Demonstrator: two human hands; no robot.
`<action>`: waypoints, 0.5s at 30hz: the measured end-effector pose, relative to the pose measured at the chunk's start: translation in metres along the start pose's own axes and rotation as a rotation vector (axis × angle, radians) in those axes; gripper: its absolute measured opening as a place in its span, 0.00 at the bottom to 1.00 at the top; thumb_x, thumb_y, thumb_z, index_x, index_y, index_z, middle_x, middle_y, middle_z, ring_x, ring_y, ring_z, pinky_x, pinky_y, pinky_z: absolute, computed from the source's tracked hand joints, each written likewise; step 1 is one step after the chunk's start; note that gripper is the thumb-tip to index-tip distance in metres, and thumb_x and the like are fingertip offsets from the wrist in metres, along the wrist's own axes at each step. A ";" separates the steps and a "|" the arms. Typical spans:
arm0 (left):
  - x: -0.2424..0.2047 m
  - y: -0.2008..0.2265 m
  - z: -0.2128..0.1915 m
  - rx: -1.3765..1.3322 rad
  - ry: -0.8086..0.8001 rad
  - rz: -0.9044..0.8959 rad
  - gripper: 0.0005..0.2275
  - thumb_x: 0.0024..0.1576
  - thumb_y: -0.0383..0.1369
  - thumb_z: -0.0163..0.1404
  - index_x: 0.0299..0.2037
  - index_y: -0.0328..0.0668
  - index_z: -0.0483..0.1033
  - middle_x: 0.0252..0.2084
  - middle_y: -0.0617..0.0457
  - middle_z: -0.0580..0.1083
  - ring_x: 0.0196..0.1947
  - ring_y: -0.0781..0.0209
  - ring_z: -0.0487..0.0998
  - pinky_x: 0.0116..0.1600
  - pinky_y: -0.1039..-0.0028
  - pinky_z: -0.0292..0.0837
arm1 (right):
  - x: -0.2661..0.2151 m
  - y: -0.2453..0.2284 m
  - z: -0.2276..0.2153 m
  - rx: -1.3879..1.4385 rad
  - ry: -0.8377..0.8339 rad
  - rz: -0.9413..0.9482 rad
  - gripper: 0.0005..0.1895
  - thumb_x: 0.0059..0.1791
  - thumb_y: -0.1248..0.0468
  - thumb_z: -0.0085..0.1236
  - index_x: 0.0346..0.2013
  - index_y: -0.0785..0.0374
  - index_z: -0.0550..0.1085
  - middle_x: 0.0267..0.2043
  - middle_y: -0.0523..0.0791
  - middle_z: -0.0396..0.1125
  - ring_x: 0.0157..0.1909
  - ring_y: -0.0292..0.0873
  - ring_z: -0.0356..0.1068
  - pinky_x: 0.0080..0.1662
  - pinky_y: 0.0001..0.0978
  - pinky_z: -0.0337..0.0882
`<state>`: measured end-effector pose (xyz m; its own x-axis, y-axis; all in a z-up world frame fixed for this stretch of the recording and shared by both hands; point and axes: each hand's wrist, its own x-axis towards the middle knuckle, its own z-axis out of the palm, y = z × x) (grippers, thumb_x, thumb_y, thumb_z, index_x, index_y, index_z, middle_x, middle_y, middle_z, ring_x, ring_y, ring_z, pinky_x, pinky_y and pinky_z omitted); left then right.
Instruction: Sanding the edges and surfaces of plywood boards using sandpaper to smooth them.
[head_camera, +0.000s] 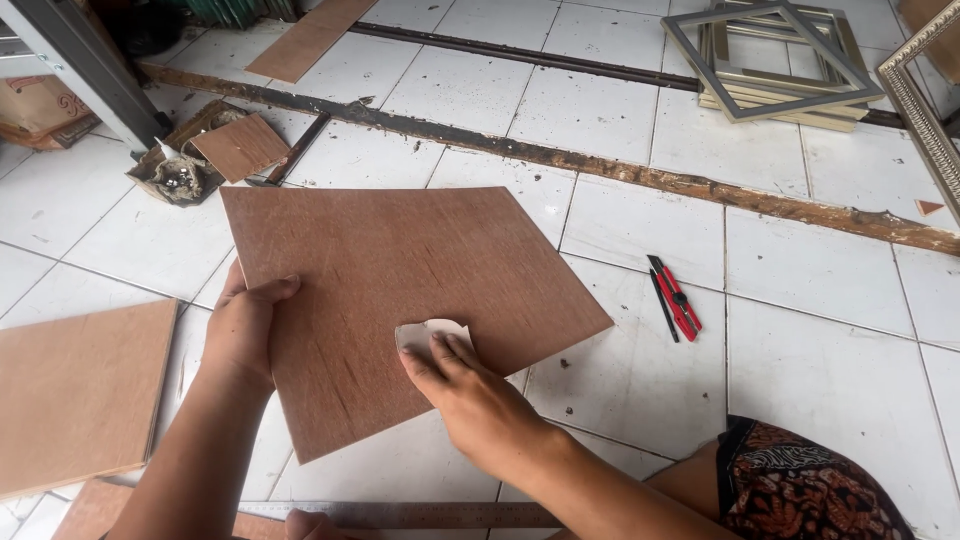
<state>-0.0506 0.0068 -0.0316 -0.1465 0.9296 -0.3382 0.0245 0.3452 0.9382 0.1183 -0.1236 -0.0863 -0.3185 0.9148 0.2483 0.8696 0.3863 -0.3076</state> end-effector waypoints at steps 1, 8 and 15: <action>-0.002 -0.001 0.001 0.003 -0.001 -0.001 0.27 0.46 0.26 0.43 0.58 0.60 0.59 0.51 0.41 0.65 0.48 0.41 0.68 0.44 0.55 0.66 | -0.001 0.024 0.008 0.002 0.000 0.003 0.25 0.42 0.76 0.38 0.56 0.68 0.57 0.50 0.66 0.56 0.53 0.62 0.58 0.48 0.46 0.64; -0.013 0.001 0.000 -0.095 -0.039 -0.006 0.26 0.45 0.25 0.42 0.58 0.56 0.59 0.52 0.37 0.62 0.49 0.37 0.66 0.45 0.53 0.64 | -0.017 0.157 0.053 -0.018 -0.328 0.853 0.29 0.44 0.75 0.33 0.61 0.65 0.49 0.57 0.60 0.52 0.61 0.53 0.52 0.56 0.42 0.59; -0.009 0.004 -0.003 -0.124 -0.124 -0.047 0.28 0.44 0.25 0.43 0.58 0.59 0.59 0.51 0.39 0.63 0.48 0.39 0.67 0.44 0.51 0.64 | 0.017 -0.001 -0.018 0.297 -0.029 0.023 0.33 0.40 0.84 0.33 0.59 0.62 0.56 0.57 0.62 0.51 0.59 0.61 0.50 0.58 0.49 0.49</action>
<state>-0.0520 -0.0004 -0.0250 -0.0212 0.9244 -0.3809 -0.1029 0.3770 0.9205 0.1189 -0.1102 -0.0653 -0.3143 0.9251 0.2132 0.7297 0.3790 -0.5691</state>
